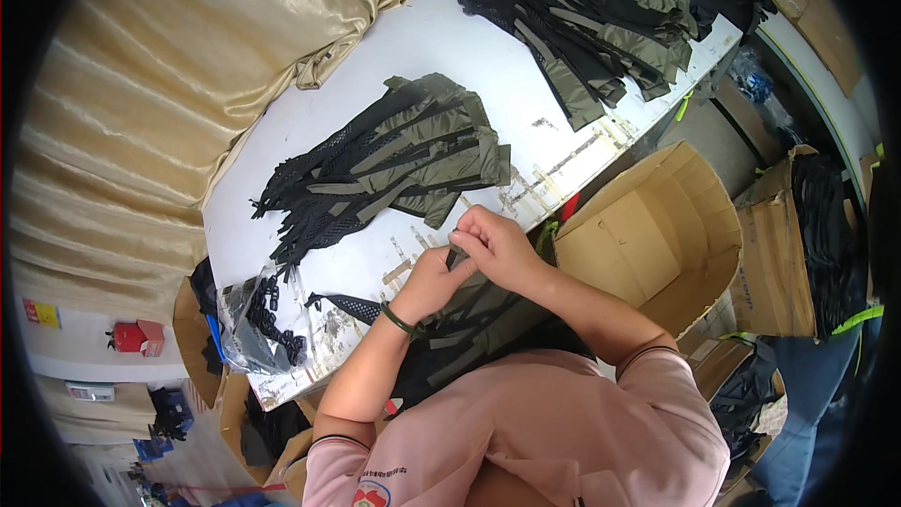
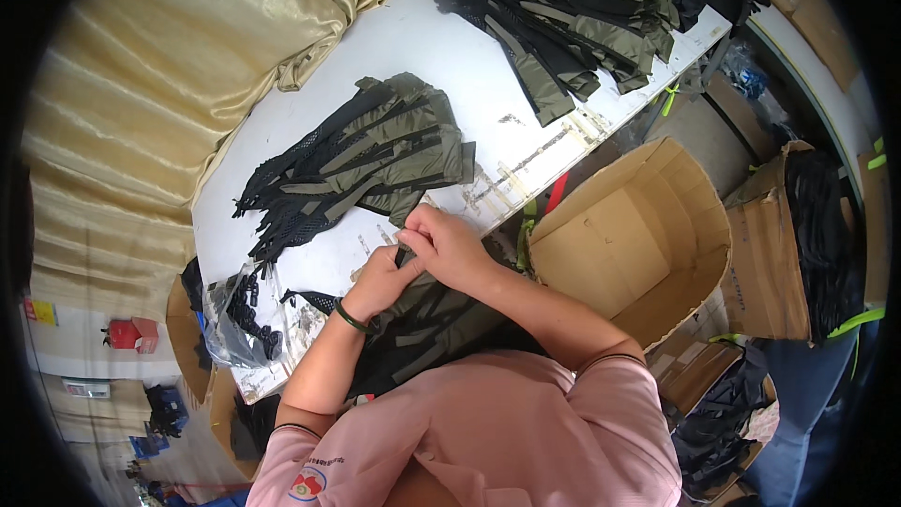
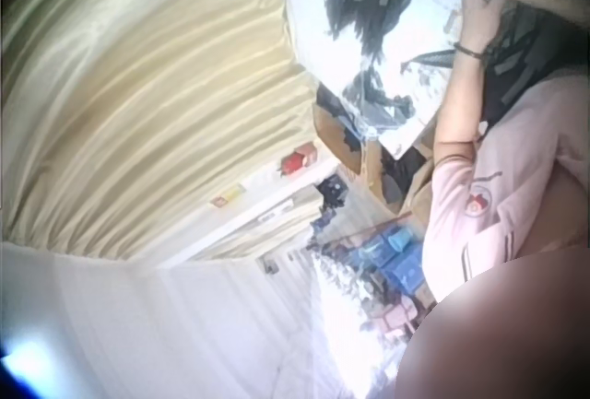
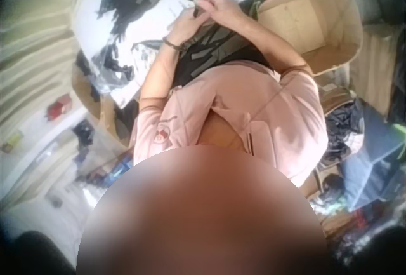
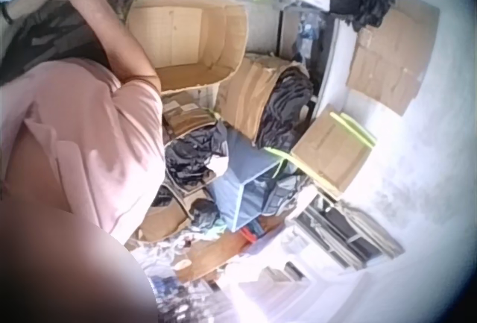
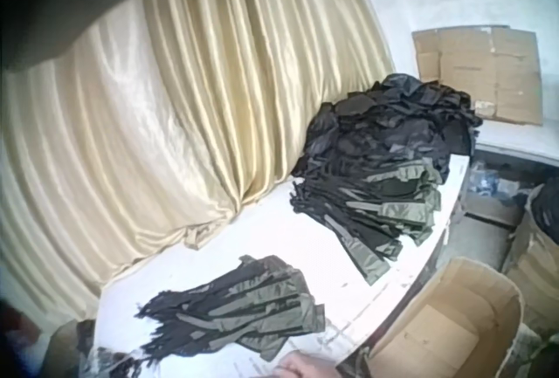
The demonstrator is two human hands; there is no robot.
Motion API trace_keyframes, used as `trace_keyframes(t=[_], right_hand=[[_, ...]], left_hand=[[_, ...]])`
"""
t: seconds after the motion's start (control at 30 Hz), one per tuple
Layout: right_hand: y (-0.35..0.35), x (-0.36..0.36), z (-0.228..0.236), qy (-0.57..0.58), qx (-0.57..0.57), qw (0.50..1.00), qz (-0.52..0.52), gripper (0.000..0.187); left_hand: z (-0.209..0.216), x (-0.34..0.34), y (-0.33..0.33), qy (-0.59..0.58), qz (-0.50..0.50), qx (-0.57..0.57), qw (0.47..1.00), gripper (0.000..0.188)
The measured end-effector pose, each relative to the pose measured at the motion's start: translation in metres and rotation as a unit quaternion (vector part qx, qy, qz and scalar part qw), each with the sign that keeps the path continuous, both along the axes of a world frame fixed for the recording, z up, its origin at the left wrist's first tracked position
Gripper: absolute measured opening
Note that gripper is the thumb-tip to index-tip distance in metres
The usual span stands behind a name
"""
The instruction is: The recorder is sorting and inspecting a large pile of olive green backpack straps on a white table.
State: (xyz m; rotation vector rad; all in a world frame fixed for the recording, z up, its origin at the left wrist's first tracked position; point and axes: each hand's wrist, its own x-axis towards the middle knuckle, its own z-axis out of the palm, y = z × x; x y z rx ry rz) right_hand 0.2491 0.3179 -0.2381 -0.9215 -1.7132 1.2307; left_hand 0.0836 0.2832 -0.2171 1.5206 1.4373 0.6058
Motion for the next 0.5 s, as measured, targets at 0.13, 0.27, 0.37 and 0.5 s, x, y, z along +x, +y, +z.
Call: trace_keyframes(t=[0.13, 0.27, 0.37, 0.5], right_hand=[[0.007, 0.016, -0.009, 0.029, -0.007, 0.982, -0.185, 0.017], [0.012, 0.061, -0.035, 0.030, 0.029, 0.971, -0.237, 0.015], [0.000, 0.099, -0.060, -0.050, -0.049, 0.972, -0.226, 0.014], [-0.012, 0.106, -0.070, -0.381, -0.058, 0.921, -0.061, 0.018]], left_hand=[[0.008, -0.017, -0.014, -0.048, -0.031, -0.070, 0.996, 0.031], [0.016, -0.063, -0.043, 0.095, -0.160, -0.095, 0.978, 0.033], [0.003, -0.087, -0.079, 0.061, -0.190, -0.208, 0.958, 0.039], [-0.047, -0.091, -0.127, 0.224, -0.300, -0.103, 0.922, 0.045]])
